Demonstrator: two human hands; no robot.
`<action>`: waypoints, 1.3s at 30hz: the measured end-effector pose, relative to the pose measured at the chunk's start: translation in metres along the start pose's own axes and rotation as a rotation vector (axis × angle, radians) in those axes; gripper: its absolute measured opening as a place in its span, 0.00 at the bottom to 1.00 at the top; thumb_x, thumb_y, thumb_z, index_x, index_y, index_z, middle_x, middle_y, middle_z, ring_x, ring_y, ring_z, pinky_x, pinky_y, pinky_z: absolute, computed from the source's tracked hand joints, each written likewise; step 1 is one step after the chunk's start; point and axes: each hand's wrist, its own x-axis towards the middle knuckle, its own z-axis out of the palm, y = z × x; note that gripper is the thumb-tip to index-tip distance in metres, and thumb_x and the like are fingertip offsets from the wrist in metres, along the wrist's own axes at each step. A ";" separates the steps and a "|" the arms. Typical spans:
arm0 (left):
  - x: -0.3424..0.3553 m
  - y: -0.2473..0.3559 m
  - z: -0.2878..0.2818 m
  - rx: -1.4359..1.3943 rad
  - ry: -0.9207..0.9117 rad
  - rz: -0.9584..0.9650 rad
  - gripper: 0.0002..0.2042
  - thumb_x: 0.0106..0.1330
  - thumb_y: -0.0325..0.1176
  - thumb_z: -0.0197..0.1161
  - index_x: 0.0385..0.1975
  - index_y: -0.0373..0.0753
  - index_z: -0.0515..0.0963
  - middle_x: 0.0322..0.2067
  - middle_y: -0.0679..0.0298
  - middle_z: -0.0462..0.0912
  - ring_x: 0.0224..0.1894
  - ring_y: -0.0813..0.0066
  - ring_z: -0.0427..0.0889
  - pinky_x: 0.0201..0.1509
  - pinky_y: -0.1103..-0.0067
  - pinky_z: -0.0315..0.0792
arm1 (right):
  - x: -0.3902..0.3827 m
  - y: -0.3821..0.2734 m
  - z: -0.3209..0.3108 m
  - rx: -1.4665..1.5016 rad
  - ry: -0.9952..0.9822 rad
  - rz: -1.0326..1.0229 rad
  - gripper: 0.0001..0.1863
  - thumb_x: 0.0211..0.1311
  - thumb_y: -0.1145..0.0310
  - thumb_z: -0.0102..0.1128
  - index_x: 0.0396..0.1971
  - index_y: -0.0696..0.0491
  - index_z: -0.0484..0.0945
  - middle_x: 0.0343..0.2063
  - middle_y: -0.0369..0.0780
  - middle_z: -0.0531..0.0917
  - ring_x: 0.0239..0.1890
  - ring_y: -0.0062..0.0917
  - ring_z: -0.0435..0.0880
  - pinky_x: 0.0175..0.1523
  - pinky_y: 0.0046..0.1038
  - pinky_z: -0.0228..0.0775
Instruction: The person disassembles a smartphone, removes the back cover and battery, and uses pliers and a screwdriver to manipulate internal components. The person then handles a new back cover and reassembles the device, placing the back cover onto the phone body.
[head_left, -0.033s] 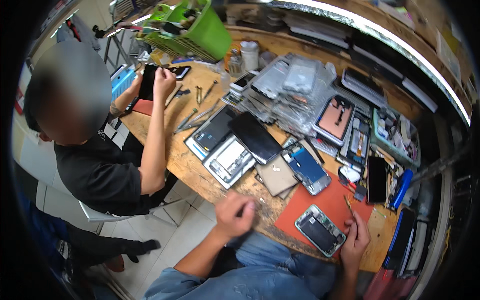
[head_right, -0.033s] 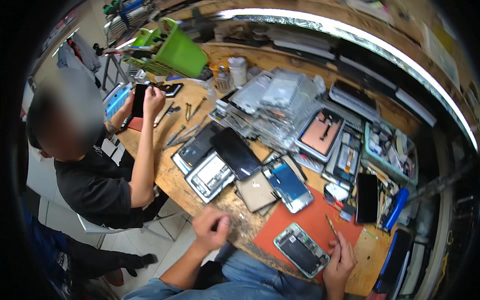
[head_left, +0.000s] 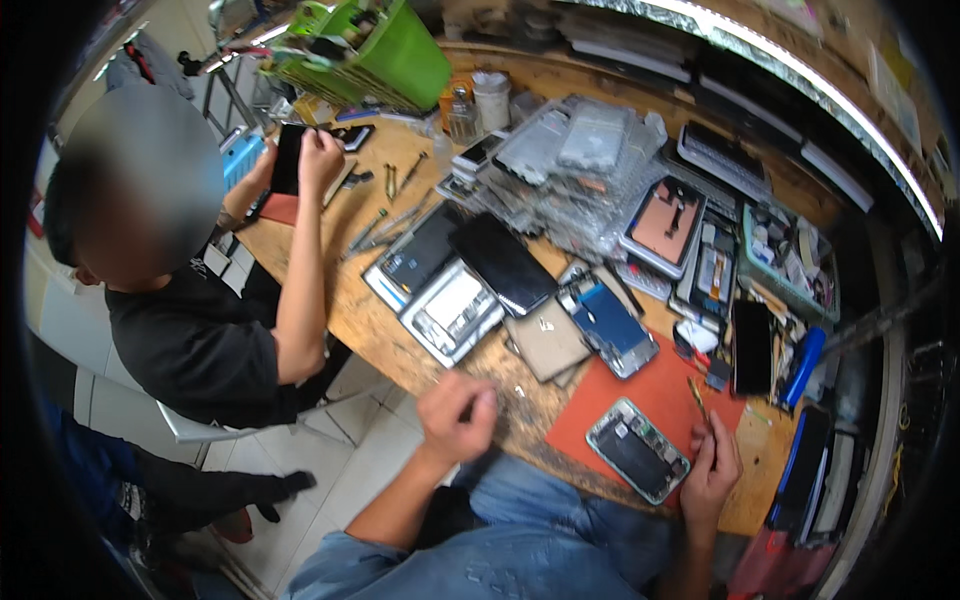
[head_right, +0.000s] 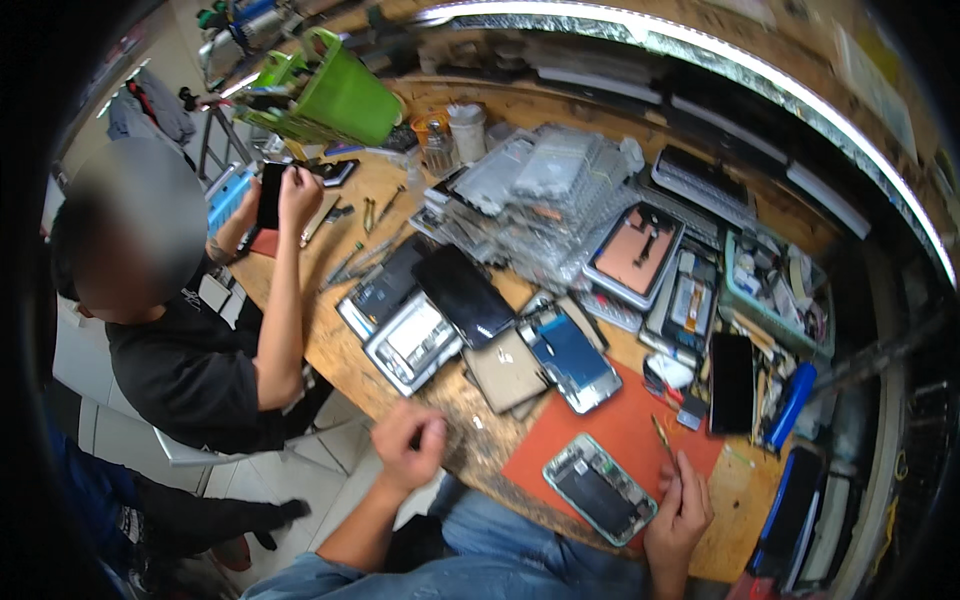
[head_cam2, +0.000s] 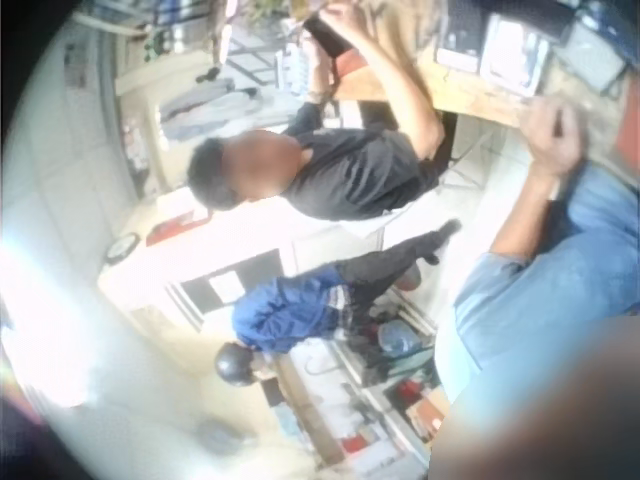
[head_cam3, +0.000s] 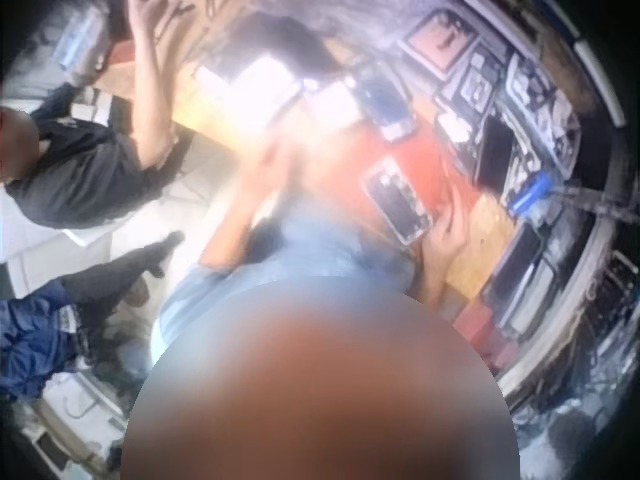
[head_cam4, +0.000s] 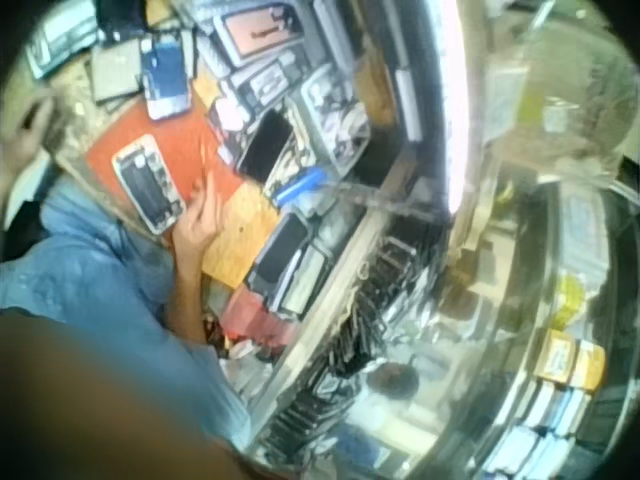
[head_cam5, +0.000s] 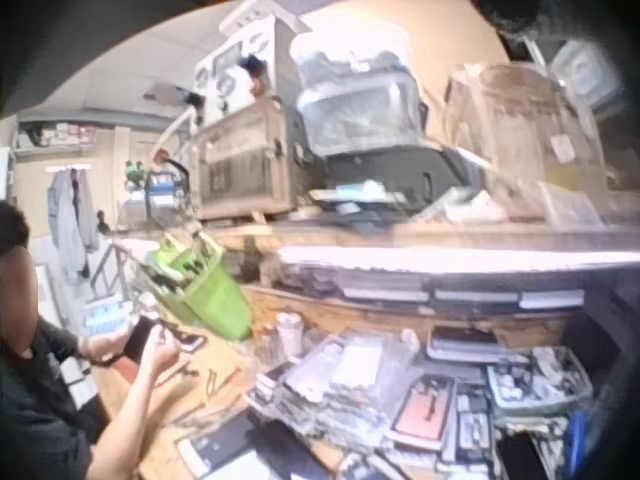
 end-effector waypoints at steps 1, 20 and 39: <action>0.002 -0.007 -0.003 0.017 0.015 -0.018 0.04 0.62 0.23 0.68 0.35 0.34 0.87 0.26 0.58 0.84 0.25 0.66 0.81 0.29 0.75 0.74 | -0.005 0.001 -0.003 -0.045 0.030 -0.082 0.19 0.68 0.82 0.56 0.56 0.65 0.82 0.45 0.51 0.86 0.43 0.50 0.84 0.53 0.43 0.77; 0.156 -0.241 -0.059 0.259 0.130 -0.363 0.12 0.73 0.31 0.64 0.48 0.30 0.84 0.39 0.56 0.90 0.41 0.69 0.89 0.49 0.74 0.80 | -0.025 -0.007 -0.015 -0.234 -0.152 -0.266 0.24 0.61 0.74 0.68 0.57 0.66 0.82 0.60 0.53 0.81 0.59 0.52 0.78 0.65 0.49 0.70; 0.306 -0.490 -0.083 1.051 -0.398 -0.558 0.20 0.75 0.41 0.64 0.57 0.31 0.79 0.40 0.64 0.83 0.39 0.72 0.81 0.43 0.77 0.74 | -0.013 -0.015 -0.026 -0.224 -0.145 -0.222 0.36 0.54 0.52 0.79 0.58 0.60 0.82 0.58 0.45 0.82 0.58 0.39 0.80 0.63 0.43 0.69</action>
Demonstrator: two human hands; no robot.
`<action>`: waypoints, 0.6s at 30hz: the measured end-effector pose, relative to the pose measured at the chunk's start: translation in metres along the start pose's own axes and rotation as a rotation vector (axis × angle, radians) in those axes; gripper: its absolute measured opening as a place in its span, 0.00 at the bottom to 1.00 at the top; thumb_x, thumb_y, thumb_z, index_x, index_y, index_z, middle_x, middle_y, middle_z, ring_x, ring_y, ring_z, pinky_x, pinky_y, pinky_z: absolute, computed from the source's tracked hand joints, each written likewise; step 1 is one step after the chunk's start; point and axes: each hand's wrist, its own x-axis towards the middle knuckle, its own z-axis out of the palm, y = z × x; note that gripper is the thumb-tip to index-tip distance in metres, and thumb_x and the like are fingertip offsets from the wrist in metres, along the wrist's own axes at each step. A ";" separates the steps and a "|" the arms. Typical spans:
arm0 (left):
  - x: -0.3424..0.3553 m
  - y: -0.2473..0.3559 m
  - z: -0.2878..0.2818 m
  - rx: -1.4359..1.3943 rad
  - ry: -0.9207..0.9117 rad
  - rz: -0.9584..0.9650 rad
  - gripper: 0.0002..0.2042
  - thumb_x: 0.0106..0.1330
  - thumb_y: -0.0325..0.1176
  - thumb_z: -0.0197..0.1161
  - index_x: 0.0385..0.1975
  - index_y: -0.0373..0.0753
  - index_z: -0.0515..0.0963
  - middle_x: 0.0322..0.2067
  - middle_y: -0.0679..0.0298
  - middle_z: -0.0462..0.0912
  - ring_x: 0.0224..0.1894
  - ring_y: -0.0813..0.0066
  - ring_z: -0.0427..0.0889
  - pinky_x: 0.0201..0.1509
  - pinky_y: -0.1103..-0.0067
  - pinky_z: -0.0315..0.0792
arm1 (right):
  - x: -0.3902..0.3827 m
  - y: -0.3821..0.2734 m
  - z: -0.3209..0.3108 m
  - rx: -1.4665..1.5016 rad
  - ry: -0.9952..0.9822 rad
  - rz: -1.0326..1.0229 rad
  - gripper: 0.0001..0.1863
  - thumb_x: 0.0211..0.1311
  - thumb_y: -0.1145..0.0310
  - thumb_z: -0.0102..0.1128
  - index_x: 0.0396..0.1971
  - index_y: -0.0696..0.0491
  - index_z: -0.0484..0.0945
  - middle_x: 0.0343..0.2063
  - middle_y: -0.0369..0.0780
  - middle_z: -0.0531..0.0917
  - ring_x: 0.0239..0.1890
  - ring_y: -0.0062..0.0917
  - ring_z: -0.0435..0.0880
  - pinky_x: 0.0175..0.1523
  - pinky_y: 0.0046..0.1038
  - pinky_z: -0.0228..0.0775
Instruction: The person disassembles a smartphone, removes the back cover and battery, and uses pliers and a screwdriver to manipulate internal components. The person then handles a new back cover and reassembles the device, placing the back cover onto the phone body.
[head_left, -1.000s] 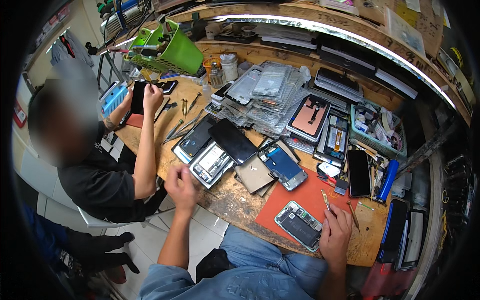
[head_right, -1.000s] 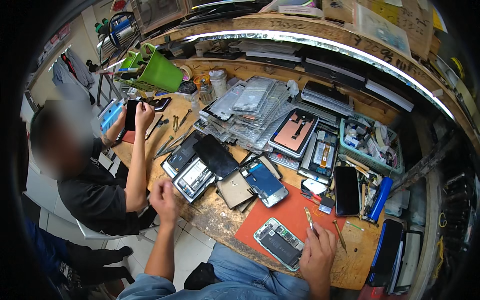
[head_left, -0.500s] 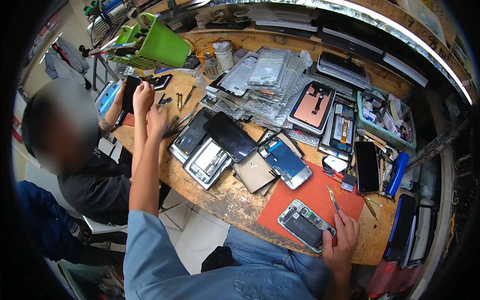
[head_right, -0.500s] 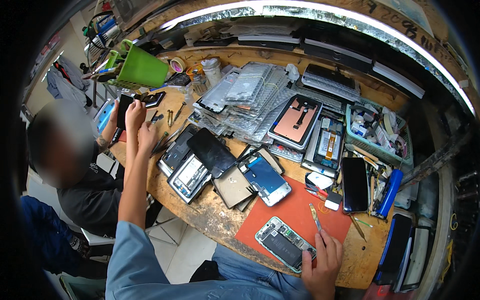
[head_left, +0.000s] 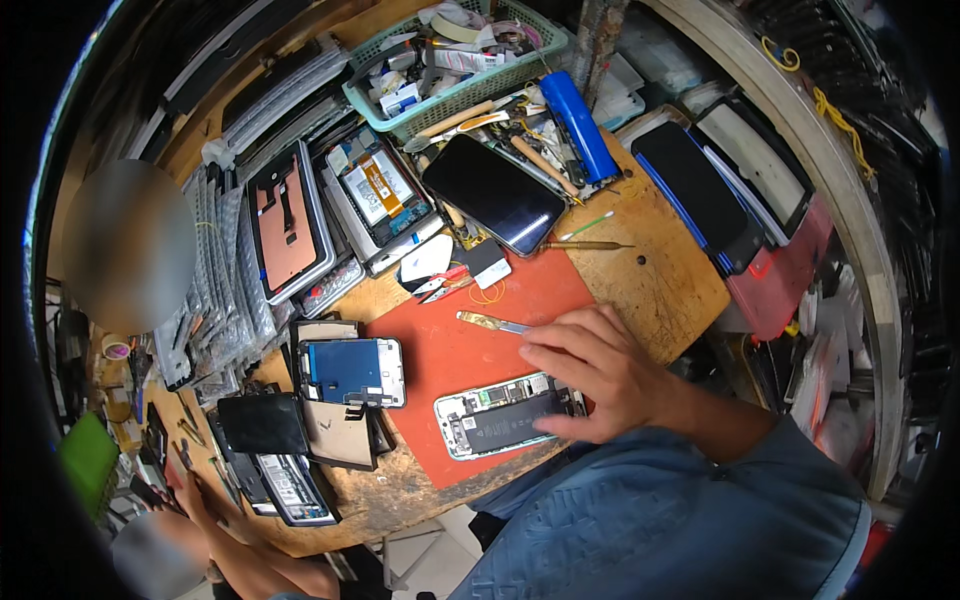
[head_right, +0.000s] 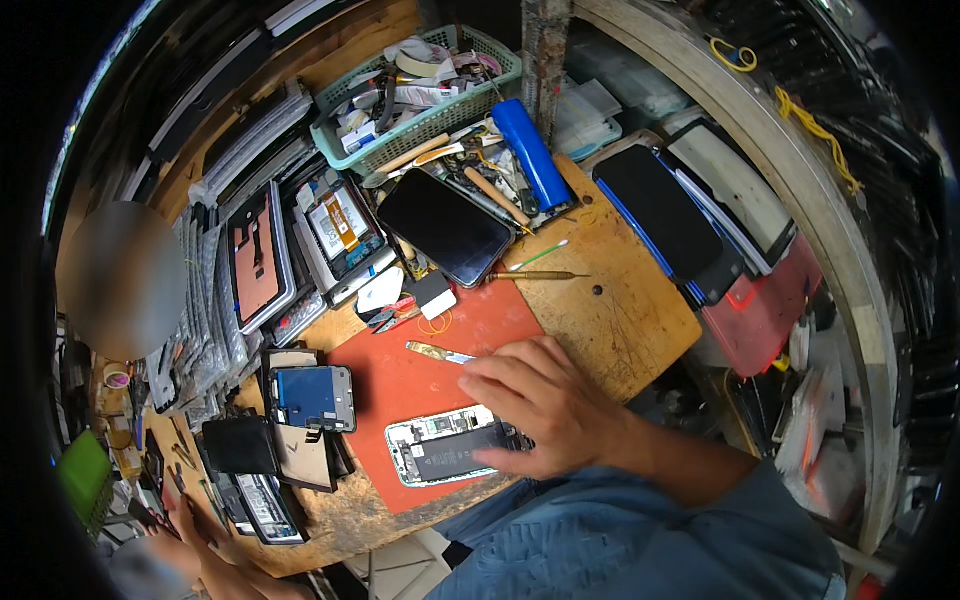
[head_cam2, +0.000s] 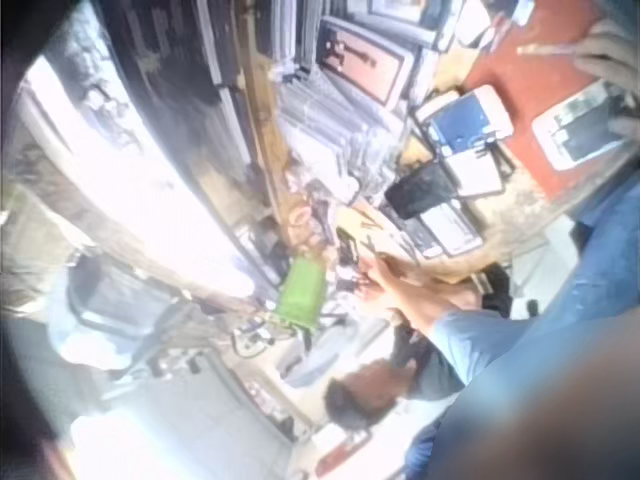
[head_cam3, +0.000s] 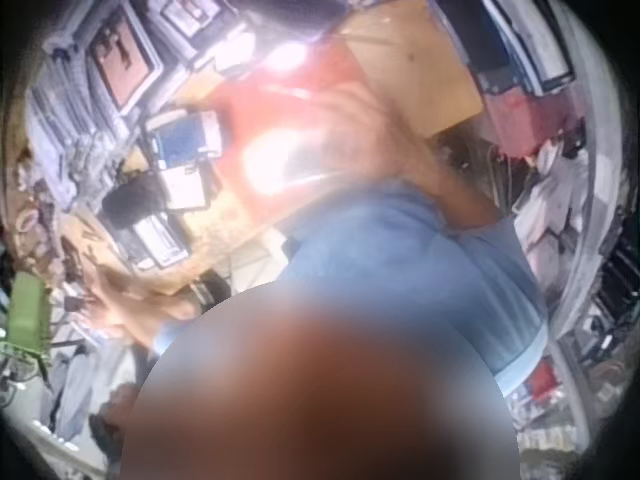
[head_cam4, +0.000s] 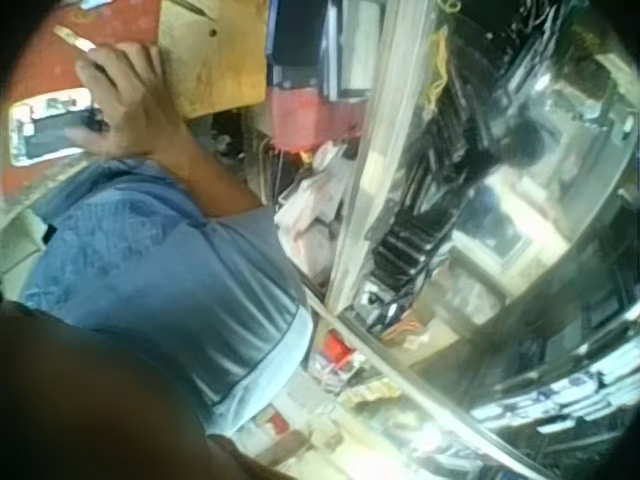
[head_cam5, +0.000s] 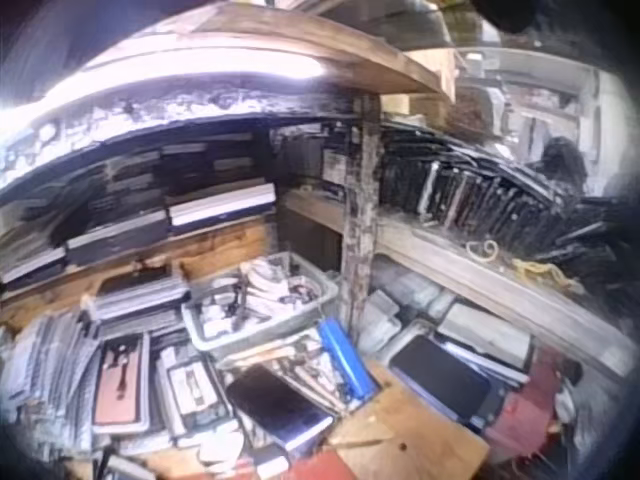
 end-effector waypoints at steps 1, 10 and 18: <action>-0.001 -0.001 -0.005 -0.020 0.010 -0.013 0.20 0.75 0.41 0.64 0.57 0.31 0.79 0.39 0.64 0.82 0.39 0.73 0.81 0.43 0.77 0.74 | -0.003 -0.001 0.000 0.005 -0.014 -0.033 0.37 0.54 0.50 0.80 0.58 0.60 0.82 0.58 0.45 0.82 0.58 0.39 0.80 0.63 0.43 0.68; -0.065 -0.044 -0.061 -0.650 0.221 -0.207 0.24 0.75 0.44 0.65 0.61 0.32 0.77 0.36 0.68 0.78 0.35 0.78 0.76 0.38 0.80 0.70 | -0.010 -0.003 0.002 -0.145 -0.184 -0.251 0.44 0.48 0.44 0.82 0.62 0.55 0.80 0.57 0.44 0.81 0.58 0.38 0.79 0.63 0.45 0.66; -0.260 0.053 -0.162 -1.651 -0.049 -0.227 0.27 0.76 0.47 0.66 0.65 0.33 0.75 0.33 0.71 0.74 0.32 0.82 0.72 0.34 0.83 0.66 | -0.008 0.022 -0.026 -0.083 0.043 -0.117 0.39 0.40 0.58 0.85 0.56 0.56 0.83 0.52 0.43 0.84 0.52 0.37 0.81 0.56 0.43 0.68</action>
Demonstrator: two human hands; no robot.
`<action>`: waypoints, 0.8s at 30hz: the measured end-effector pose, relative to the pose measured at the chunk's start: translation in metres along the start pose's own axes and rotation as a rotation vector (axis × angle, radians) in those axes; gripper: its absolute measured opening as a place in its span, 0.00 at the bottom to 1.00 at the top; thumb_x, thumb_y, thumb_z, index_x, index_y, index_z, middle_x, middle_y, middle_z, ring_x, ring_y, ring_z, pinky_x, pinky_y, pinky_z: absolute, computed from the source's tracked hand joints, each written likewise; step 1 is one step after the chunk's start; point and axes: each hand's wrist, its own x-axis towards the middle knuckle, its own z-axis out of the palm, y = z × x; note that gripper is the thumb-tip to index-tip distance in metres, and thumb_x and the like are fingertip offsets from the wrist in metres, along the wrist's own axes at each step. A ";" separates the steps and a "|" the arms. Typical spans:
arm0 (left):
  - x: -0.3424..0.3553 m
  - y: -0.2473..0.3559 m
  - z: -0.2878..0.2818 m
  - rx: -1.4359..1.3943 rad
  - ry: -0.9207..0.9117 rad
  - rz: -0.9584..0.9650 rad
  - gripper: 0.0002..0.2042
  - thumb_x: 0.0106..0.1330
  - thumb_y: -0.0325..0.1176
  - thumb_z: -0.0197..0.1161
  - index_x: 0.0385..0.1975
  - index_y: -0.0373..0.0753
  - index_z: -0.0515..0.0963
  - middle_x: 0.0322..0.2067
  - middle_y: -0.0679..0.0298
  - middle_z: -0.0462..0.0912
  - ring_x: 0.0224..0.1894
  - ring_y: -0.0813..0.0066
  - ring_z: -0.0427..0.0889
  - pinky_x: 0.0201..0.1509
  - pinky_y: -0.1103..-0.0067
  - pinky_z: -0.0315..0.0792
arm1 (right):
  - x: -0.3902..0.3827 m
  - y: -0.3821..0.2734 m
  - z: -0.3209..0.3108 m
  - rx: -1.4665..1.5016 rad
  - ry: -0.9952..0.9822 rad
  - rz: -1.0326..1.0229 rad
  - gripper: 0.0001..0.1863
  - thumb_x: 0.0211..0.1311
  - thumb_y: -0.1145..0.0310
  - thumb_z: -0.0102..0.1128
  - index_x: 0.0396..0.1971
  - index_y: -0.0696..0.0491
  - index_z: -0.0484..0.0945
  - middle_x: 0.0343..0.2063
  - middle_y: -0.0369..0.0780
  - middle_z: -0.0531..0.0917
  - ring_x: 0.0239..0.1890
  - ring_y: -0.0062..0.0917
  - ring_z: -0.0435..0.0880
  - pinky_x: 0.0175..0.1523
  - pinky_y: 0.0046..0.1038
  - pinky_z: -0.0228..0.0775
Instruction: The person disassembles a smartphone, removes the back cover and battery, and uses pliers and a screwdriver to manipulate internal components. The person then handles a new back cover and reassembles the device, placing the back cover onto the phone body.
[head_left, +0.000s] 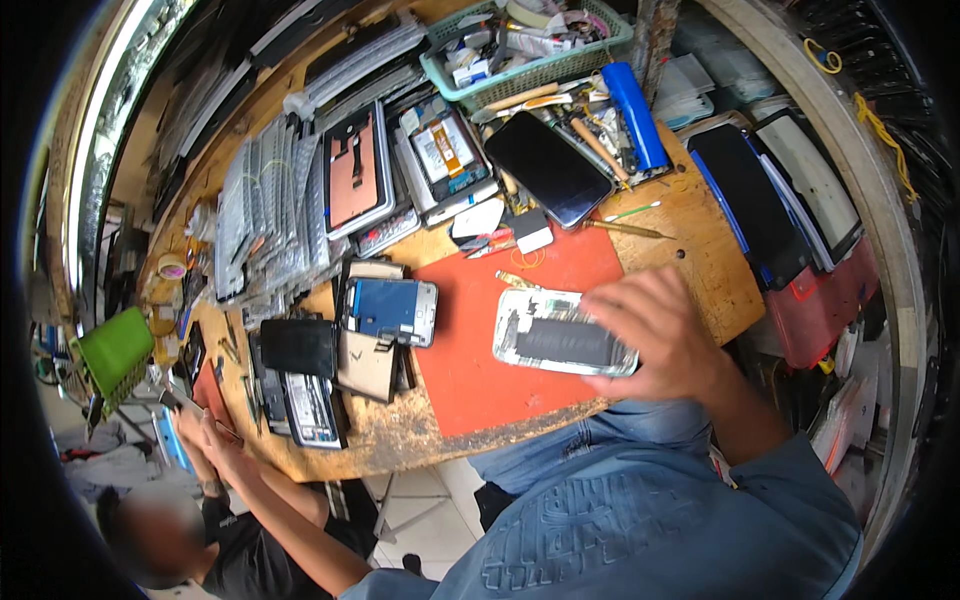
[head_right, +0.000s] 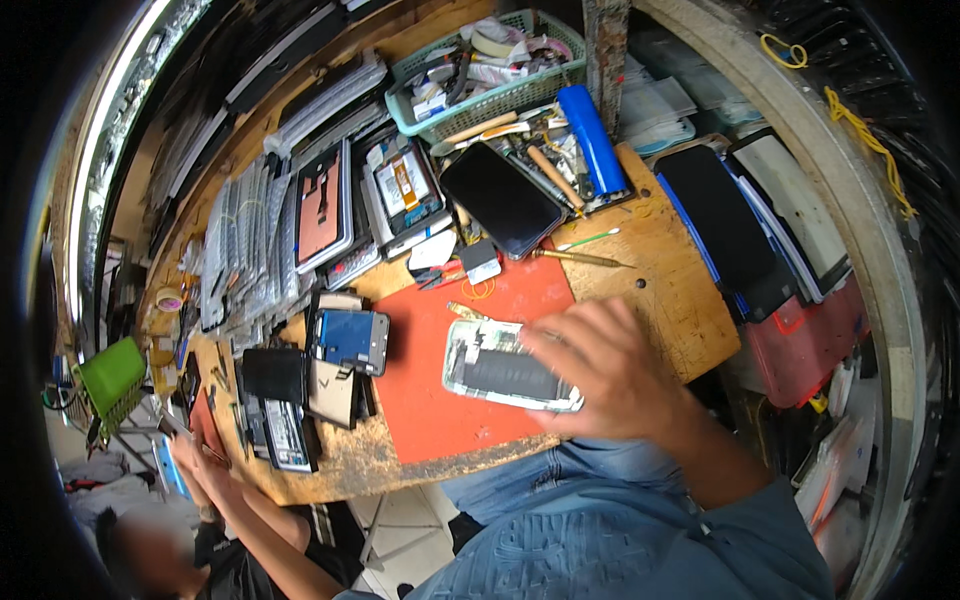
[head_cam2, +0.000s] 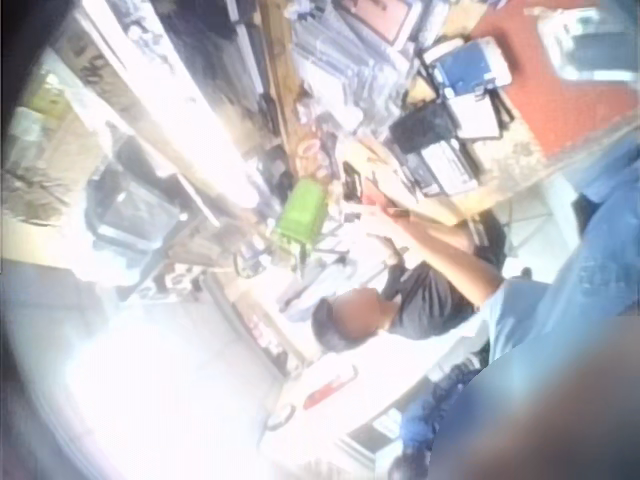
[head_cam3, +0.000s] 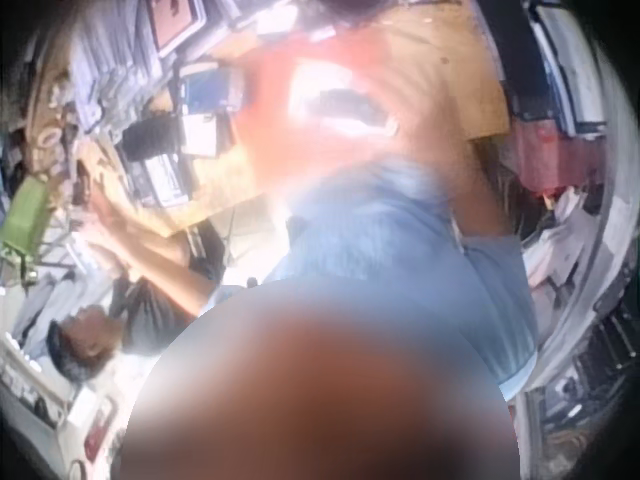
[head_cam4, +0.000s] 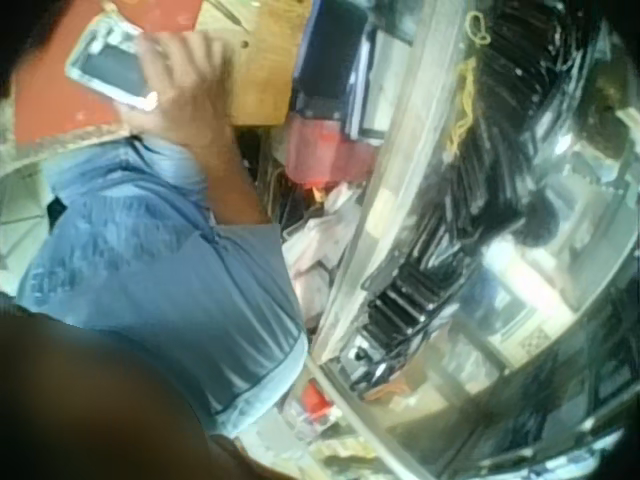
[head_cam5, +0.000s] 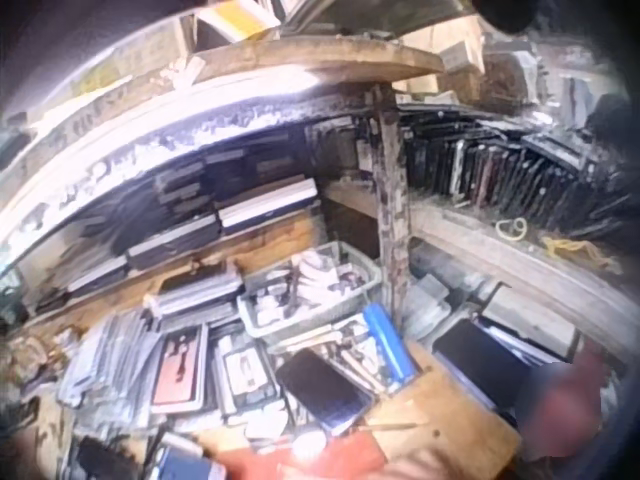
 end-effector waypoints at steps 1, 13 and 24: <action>-0.045 0.002 0.018 -0.056 -0.097 -0.040 0.27 0.76 0.47 0.66 0.65 0.34 0.75 0.32 0.71 0.74 0.32 0.82 0.71 0.34 0.83 0.66 | -0.001 0.009 -0.004 -0.010 0.045 0.014 0.38 0.40 0.59 0.85 0.55 0.56 0.83 0.52 0.43 0.84 0.52 0.38 0.81 0.56 0.42 0.68; -0.330 -0.013 0.190 1.019 -1.072 0.392 0.43 0.51 0.36 0.81 0.70 0.31 0.70 0.49 0.47 0.81 0.50 0.49 0.83 0.55 0.62 0.78 | -0.014 0.023 -0.005 -0.037 0.217 0.025 0.31 0.45 0.71 0.79 0.54 0.59 0.83 0.51 0.47 0.85 0.52 0.44 0.83 0.59 0.45 0.72; -0.370 -0.051 0.198 -0.145 -0.842 -0.483 0.27 0.79 0.26 0.58 0.75 0.29 0.62 0.66 0.54 0.78 0.68 0.68 0.79 0.72 0.71 0.72 | -0.036 -0.062 0.035 0.997 -0.055 0.344 0.22 0.70 0.72 0.71 0.60 0.63 0.78 0.42 0.43 0.88 0.34 0.20 0.86 0.38 0.24 0.79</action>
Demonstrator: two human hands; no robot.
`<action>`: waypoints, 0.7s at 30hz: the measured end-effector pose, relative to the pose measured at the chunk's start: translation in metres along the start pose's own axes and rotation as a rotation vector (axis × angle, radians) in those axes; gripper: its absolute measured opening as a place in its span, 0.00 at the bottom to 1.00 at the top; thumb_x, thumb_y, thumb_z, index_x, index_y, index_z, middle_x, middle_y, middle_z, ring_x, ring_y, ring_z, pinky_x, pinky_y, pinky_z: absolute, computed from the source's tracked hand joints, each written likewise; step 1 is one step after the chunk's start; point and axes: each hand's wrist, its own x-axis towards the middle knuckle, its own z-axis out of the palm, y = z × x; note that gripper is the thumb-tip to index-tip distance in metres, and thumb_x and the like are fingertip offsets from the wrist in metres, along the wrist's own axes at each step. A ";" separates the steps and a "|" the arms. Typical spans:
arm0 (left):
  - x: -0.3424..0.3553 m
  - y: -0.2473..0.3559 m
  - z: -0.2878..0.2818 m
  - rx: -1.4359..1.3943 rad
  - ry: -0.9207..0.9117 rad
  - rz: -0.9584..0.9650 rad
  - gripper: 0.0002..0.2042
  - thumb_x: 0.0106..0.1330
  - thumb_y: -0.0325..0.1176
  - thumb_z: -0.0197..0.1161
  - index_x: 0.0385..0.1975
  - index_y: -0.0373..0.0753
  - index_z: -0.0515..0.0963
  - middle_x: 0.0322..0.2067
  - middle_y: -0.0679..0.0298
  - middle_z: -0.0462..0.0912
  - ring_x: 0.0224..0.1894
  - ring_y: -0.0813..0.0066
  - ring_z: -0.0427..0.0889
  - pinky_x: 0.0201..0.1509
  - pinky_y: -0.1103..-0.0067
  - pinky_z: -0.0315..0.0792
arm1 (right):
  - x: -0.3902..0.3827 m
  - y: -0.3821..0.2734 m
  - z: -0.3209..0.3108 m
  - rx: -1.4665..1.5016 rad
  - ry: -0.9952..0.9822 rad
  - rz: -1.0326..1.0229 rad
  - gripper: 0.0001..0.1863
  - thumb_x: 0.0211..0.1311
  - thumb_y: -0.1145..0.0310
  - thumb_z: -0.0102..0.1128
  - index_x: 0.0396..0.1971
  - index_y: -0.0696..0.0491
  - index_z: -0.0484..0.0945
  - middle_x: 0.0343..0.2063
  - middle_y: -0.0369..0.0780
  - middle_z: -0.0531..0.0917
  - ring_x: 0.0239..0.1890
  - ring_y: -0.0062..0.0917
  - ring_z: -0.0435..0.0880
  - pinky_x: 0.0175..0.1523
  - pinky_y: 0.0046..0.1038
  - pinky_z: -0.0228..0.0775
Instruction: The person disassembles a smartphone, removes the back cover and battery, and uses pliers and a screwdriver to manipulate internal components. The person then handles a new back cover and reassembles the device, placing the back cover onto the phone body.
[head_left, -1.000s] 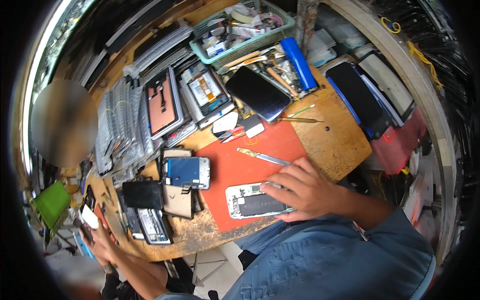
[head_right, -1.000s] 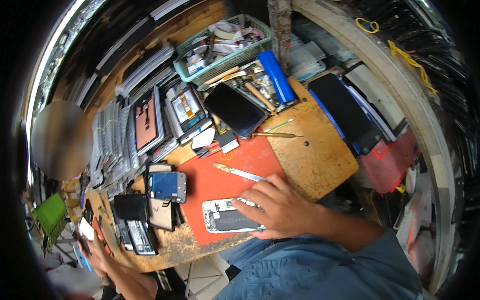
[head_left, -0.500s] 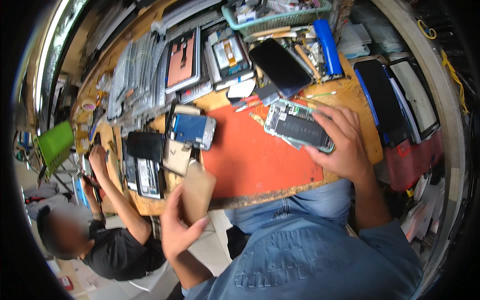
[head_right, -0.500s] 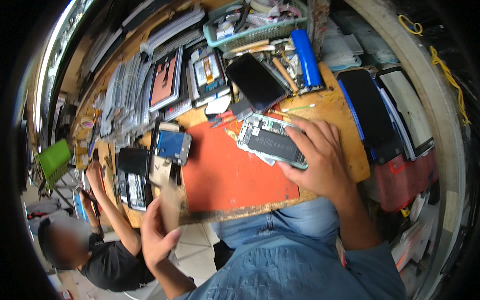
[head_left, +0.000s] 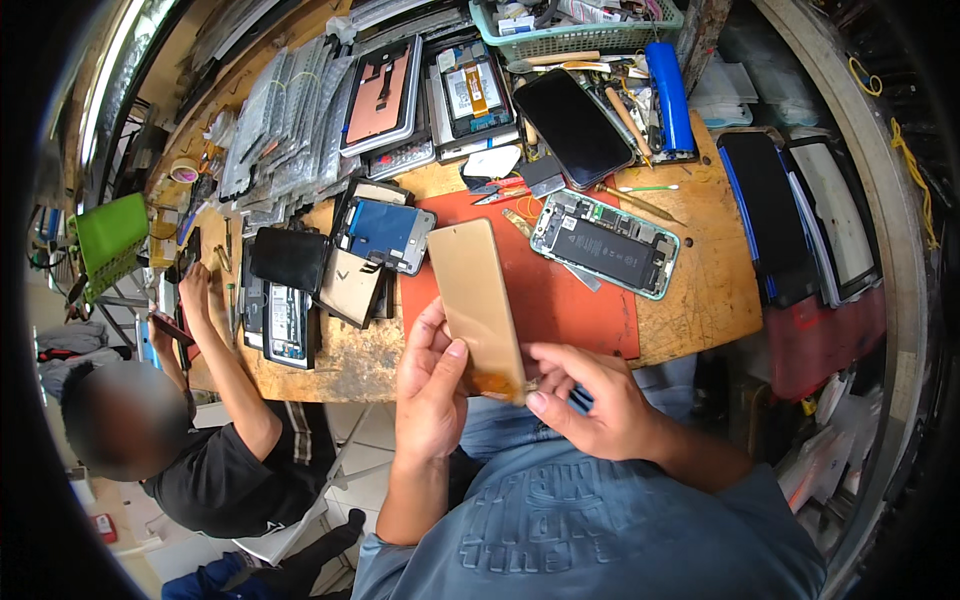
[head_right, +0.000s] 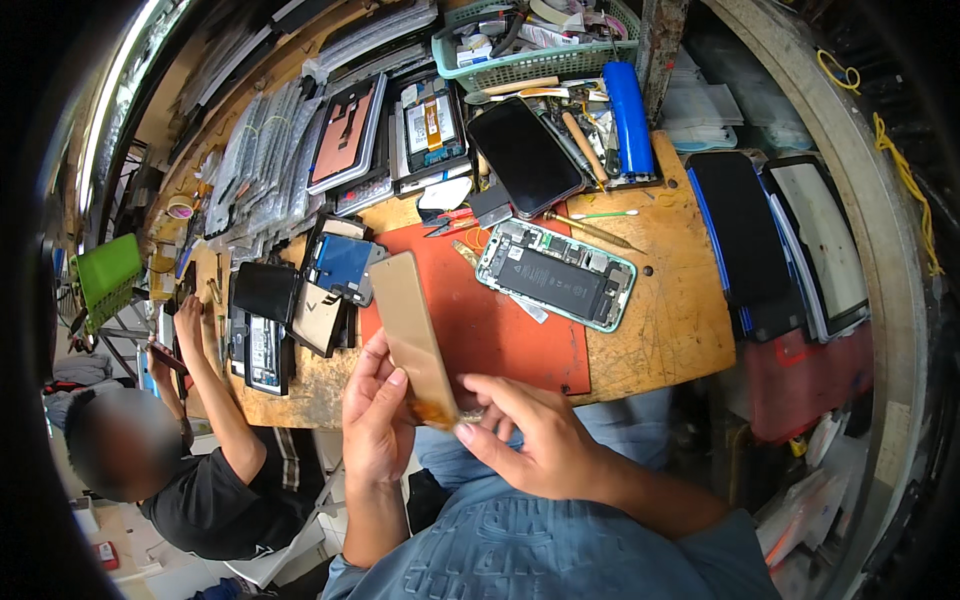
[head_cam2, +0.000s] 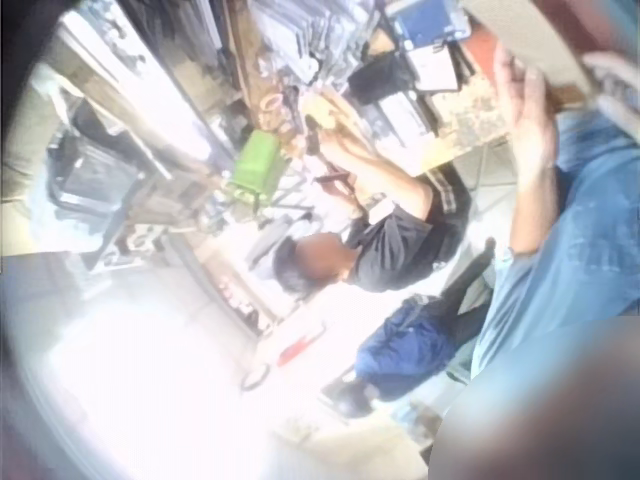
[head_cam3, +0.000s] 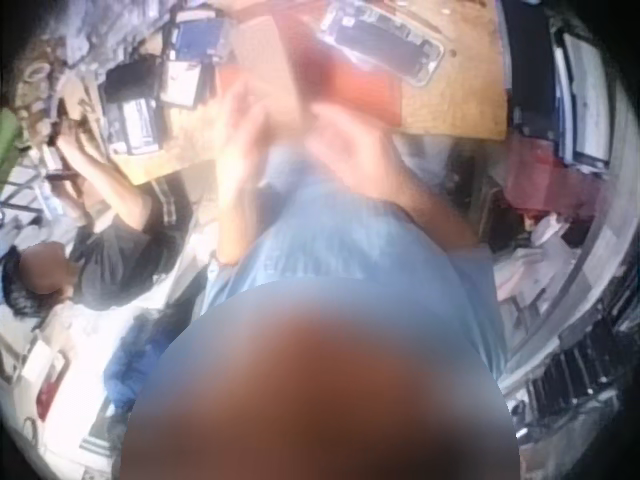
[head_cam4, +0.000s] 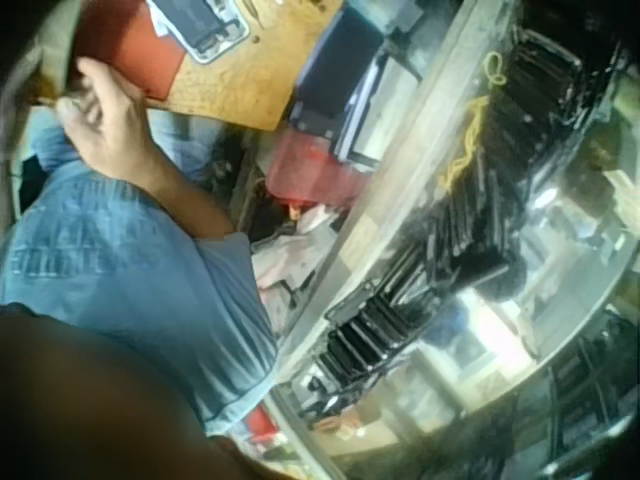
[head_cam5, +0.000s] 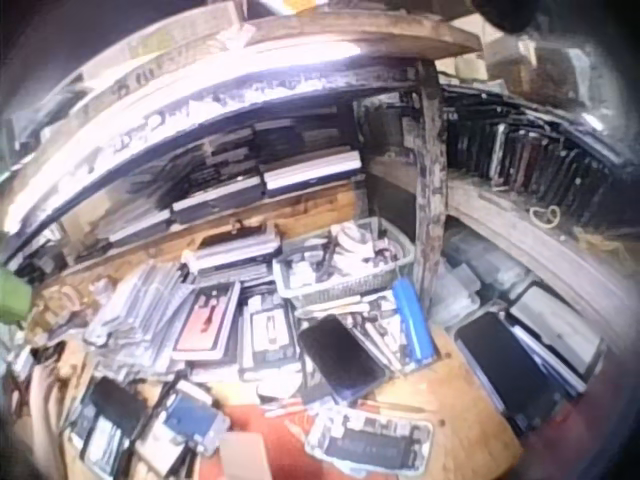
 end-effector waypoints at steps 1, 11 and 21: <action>0.000 -0.008 0.002 -0.032 -0.013 0.029 0.25 0.80 0.25 0.57 0.74 0.30 0.62 0.65 0.55 0.78 0.68 0.68 0.78 0.72 0.71 0.72 | 0.005 0.000 0.004 0.093 0.000 0.054 0.19 0.72 0.72 0.70 0.58 0.62 0.78 0.42 0.42 0.88 0.34 0.18 0.85 0.38 0.24 0.79; -0.014 -0.018 -0.011 -0.141 -0.112 0.061 0.24 0.75 0.18 0.60 0.70 0.33 0.65 0.59 0.57 0.80 0.63 0.72 0.79 0.68 0.75 0.73 | 0.021 -0.011 0.004 0.244 -0.039 0.355 0.10 0.81 0.73 0.59 0.54 0.61 0.76 0.44 0.37 0.87 0.43 0.14 0.86 0.45 0.21 0.83; -0.009 -0.023 -0.002 -0.166 0.095 0.114 0.18 0.79 0.24 0.63 0.65 0.31 0.71 0.43 0.66 0.83 0.47 0.84 0.81 0.55 0.83 0.76 | 0.028 -0.003 0.015 0.117 -0.026 0.263 0.10 0.79 0.74 0.60 0.53 0.61 0.78 0.34 0.38 0.87 0.31 0.13 0.83 0.35 0.20 0.77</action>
